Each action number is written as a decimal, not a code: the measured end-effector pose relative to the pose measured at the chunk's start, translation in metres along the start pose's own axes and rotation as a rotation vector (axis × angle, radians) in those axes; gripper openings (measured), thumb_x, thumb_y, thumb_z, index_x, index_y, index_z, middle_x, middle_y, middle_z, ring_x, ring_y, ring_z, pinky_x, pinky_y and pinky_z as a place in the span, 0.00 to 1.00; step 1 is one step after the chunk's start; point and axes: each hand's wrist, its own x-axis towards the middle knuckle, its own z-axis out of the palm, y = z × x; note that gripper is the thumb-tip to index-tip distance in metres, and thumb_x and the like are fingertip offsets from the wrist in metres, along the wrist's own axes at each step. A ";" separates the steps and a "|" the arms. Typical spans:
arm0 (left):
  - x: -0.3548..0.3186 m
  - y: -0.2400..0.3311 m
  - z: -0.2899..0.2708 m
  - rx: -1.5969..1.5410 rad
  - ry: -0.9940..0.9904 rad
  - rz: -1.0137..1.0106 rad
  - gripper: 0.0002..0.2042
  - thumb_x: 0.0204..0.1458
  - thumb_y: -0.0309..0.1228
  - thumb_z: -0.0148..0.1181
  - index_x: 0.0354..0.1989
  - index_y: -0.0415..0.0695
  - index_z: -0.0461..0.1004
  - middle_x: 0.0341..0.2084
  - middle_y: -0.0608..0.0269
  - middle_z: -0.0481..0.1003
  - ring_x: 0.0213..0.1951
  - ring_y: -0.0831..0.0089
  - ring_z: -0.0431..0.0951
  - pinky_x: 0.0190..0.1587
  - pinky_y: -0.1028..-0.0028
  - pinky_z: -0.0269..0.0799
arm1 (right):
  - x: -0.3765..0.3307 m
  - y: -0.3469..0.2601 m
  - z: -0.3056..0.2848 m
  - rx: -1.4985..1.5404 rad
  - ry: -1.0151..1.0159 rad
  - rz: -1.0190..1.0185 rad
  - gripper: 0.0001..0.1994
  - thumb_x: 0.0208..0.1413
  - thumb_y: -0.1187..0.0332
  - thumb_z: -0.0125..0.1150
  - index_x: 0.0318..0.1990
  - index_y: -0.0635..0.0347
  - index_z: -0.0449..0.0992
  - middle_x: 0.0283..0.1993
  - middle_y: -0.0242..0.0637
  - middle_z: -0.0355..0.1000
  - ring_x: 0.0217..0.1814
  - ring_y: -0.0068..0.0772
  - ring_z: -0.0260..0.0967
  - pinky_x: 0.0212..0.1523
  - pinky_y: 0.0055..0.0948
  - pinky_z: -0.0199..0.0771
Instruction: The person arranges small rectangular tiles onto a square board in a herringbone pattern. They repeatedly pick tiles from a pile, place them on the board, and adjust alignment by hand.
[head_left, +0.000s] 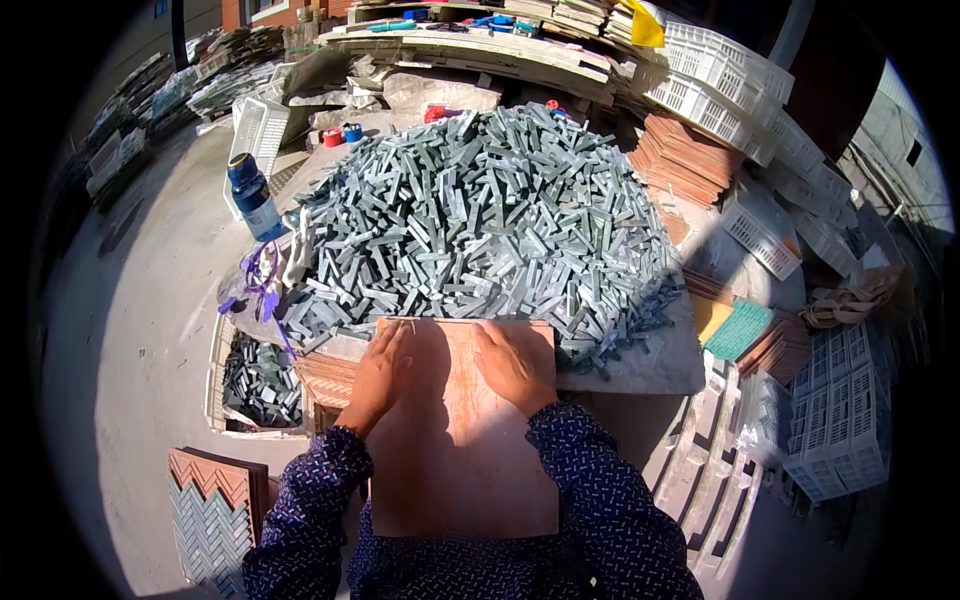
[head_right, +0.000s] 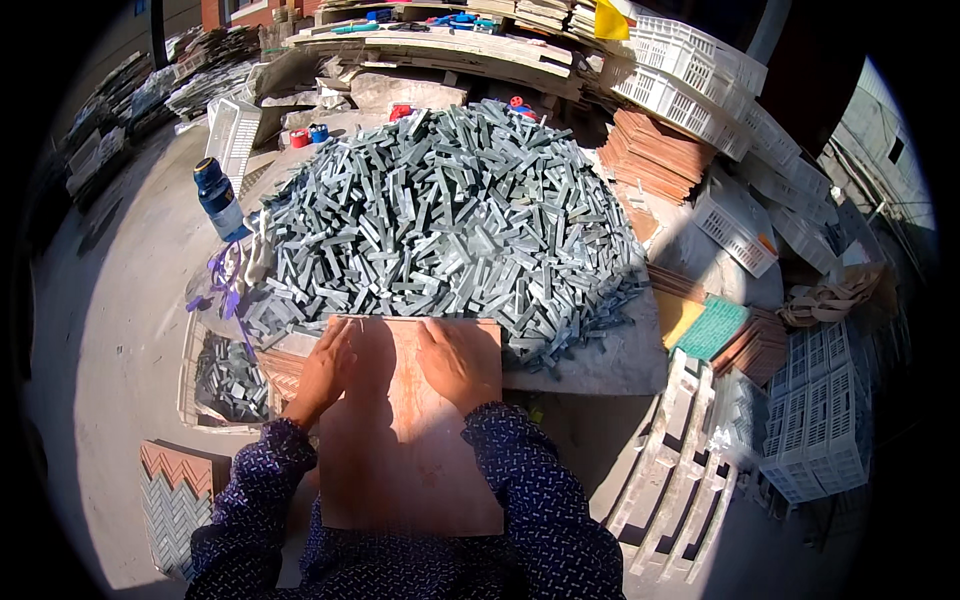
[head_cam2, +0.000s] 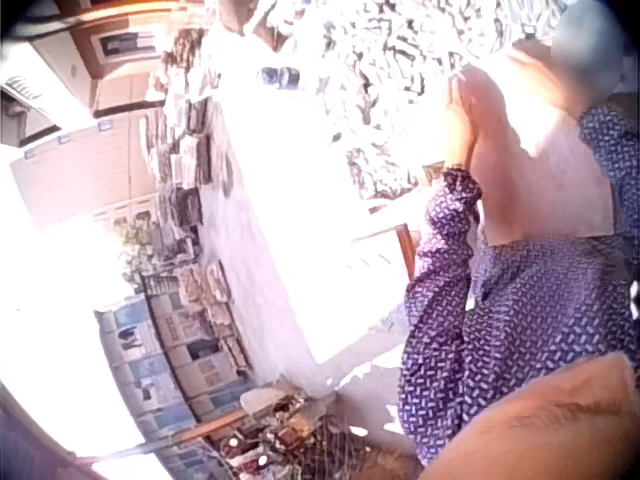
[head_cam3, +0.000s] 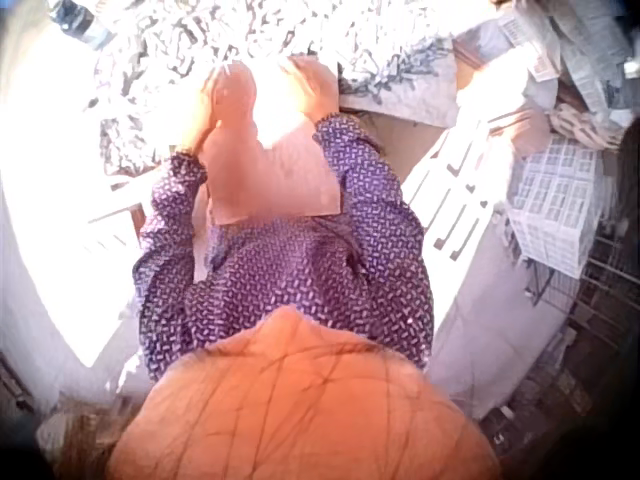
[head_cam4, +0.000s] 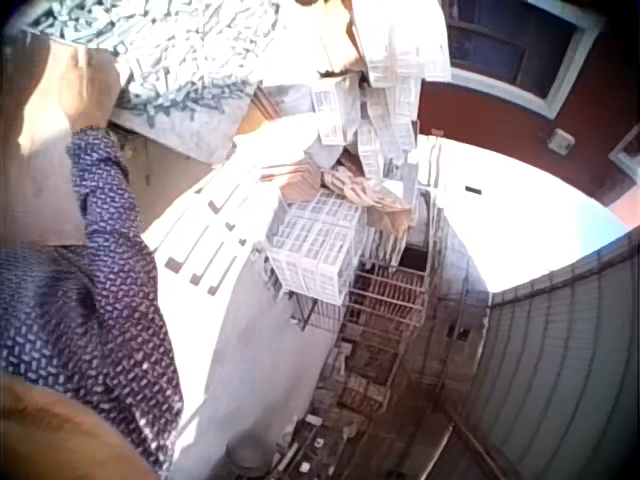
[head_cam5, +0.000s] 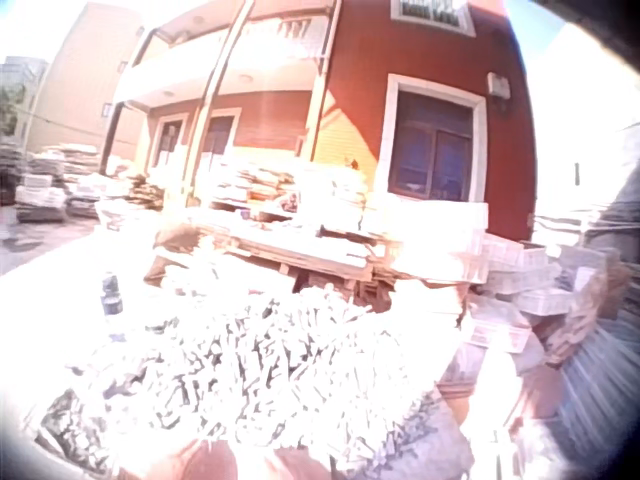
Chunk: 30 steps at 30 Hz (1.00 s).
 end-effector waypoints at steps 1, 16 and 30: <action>0.011 -0.006 0.011 0.107 0.013 0.028 0.21 0.48 0.27 0.54 0.53 0.37 0.66 0.53 0.49 0.67 0.57 0.54 0.64 0.59 0.63 0.57 | 0.004 0.012 0.031 -0.001 0.017 0.015 0.14 0.51 0.62 0.54 0.44 0.56 0.73 0.40 0.32 0.70 0.44 0.33 0.69 0.41 0.34 0.69; -0.009 -0.030 0.020 0.163 0.209 -0.050 0.20 0.49 0.29 0.56 0.52 0.39 0.67 0.52 0.49 0.67 0.55 0.55 0.65 0.57 0.66 0.59 | -0.004 -0.009 0.023 0.035 0.097 0.069 0.20 0.48 0.68 0.58 0.49 0.64 0.68 0.49 0.40 0.64 0.55 0.42 0.58 0.57 0.39 0.59; -0.034 -0.046 -0.010 -1.195 -0.337 -1.022 0.11 0.51 0.36 0.58 0.31 0.41 0.71 0.25 0.68 0.71 0.28 0.74 0.70 0.33 0.74 0.67 | -0.116 0.070 0.037 1.595 -0.335 1.038 0.14 0.58 0.59 0.54 0.37 0.63 0.74 0.31 0.32 0.73 0.33 0.25 0.71 0.36 0.27 0.71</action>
